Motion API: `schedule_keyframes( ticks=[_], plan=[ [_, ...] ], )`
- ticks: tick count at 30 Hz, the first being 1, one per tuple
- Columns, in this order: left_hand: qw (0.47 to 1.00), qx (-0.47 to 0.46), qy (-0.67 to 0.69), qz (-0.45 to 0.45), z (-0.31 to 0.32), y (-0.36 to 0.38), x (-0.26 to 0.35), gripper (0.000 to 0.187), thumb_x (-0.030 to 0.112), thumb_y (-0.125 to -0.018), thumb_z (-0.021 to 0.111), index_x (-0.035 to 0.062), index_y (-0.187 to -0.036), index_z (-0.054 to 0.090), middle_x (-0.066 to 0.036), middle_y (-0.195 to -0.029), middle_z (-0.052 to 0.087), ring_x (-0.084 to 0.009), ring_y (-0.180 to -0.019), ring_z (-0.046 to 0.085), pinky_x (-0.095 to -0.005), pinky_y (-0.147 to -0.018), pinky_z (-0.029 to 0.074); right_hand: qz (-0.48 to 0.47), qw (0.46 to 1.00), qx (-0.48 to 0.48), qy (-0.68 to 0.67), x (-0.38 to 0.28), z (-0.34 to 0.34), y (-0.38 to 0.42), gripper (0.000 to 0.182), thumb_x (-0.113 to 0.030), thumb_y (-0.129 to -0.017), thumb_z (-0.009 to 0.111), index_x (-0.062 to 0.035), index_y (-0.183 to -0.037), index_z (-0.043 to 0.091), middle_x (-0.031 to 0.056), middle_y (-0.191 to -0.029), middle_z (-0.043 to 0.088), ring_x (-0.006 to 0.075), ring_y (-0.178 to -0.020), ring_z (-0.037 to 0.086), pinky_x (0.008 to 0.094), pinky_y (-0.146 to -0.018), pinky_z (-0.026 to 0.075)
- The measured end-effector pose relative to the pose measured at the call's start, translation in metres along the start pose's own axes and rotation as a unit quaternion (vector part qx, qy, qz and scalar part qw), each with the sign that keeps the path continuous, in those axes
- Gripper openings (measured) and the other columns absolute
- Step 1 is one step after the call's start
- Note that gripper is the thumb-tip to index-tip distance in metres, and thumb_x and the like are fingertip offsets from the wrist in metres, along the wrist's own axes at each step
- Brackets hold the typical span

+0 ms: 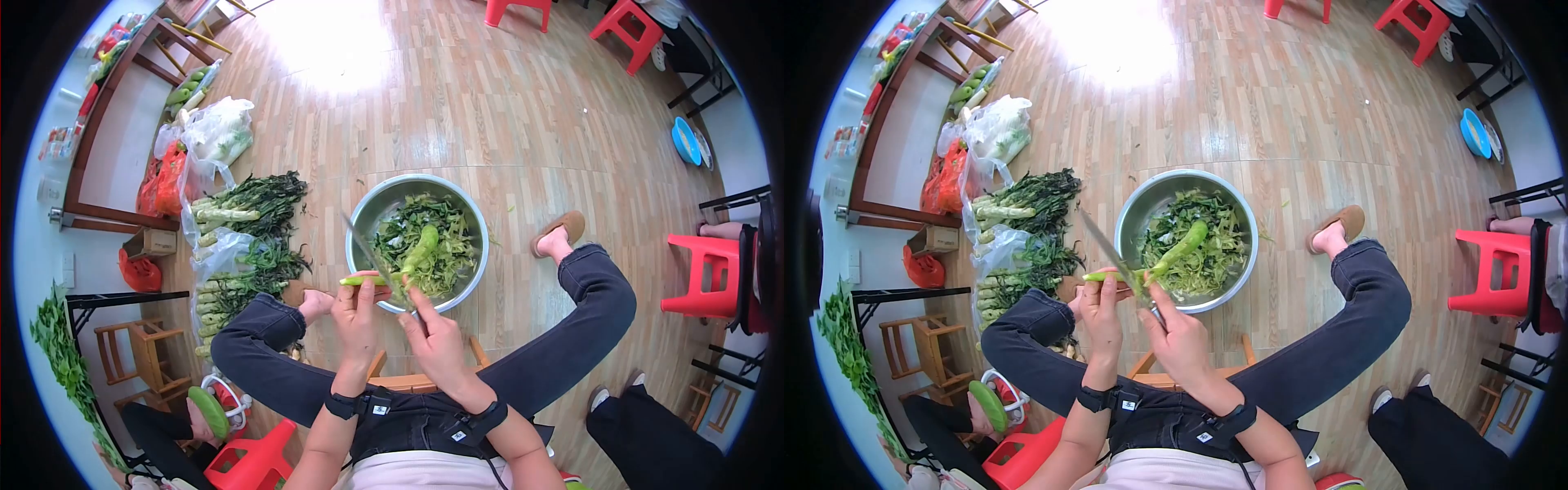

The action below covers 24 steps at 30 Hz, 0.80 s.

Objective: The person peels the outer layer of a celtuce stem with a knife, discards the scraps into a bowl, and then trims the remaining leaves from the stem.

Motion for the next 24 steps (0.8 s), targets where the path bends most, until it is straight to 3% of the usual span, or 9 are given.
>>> schedule_keyframes(
  ticks=[8, 10, 15, 24],
  plan=[
    [0.999, 0.045, 0.002, -0.005, 0.009, 0.006, 0.002, 0.015, 0.010, -0.092, 0.051, -0.0011, -0.101, 0.056, -0.005, -0.086, 0.062, -0.0079, -0.075, 0.059, -0.0216, -0.066, 0.049, -0.026, 0.999, 0.009, 0.037, -0.004, 0.003, 0.003, 0.048, -0.021, -0.085, 0.059, -0.0101, -0.130, 0.046, 0.0124, -0.071, 0.062, 0.0275, -0.058, 0.061, 0.0353, -0.052, 0.046],
    [0.997, 0.024, -0.053, 0.041, 0.013, 0.007, 0.009, 0.013, 0.007, -0.091, 0.052, -0.0011, -0.100, 0.056, -0.003, -0.084, 0.061, -0.0064, -0.073, 0.055, -0.0201, -0.064, 0.046, -0.026, 0.999, 0.011, 0.043, -0.006, 0.002, 0.002, 0.048, -0.021, -0.085, 0.059, -0.0092, -0.130, 0.046, 0.0126, -0.072, 0.062, 0.0278, -0.058, 0.061, 0.0354, -0.052, 0.046],
    [0.995, 0.035, -0.075, 0.058, 0.010, 0.010, 0.006, 0.012, 0.005, -0.090, 0.052, -0.0013, -0.100, 0.056, -0.002, -0.082, 0.059, -0.0057, -0.074, 0.053, -0.0193, -0.063, 0.043, -0.057, 0.993, 0.045, 0.092, -0.012, 0.000, 0.001, 0.045, -0.020, -0.084, 0.060, -0.0086, -0.126, 0.049, 0.0125, -0.074, 0.063, 0.0287, -0.058, 0.061, 0.0362, -0.051, 0.047],
    [0.995, 0.053, -0.065, 0.060, 0.010, 0.012, 0.004, 0.013, 0.008, -0.089, 0.054, -0.0006, -0.099, 0.056, -0.002, -0.082, 0.059, -0.0067, -0.075, 0.053, -0.0200, -0.064, 0.043, -0.029, 0.993, 0.042, 0.108, -0.012, -0.003, -0.004, 0.044, -0.020, -0.084, 0.060, -0.0082, -0.125, 0.047, 0.0135, -0.076, 0.064, 0.0297, -0.061, 0.062, 0.0367, -0.052, 0.047]
  ],
)
Point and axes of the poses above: each hand's wrist, its own y-axis away from the middle knuckle, its own z-axis out of the palm, x = y × z, the point moved 8 cm from there along -y, towards the middle knuckle
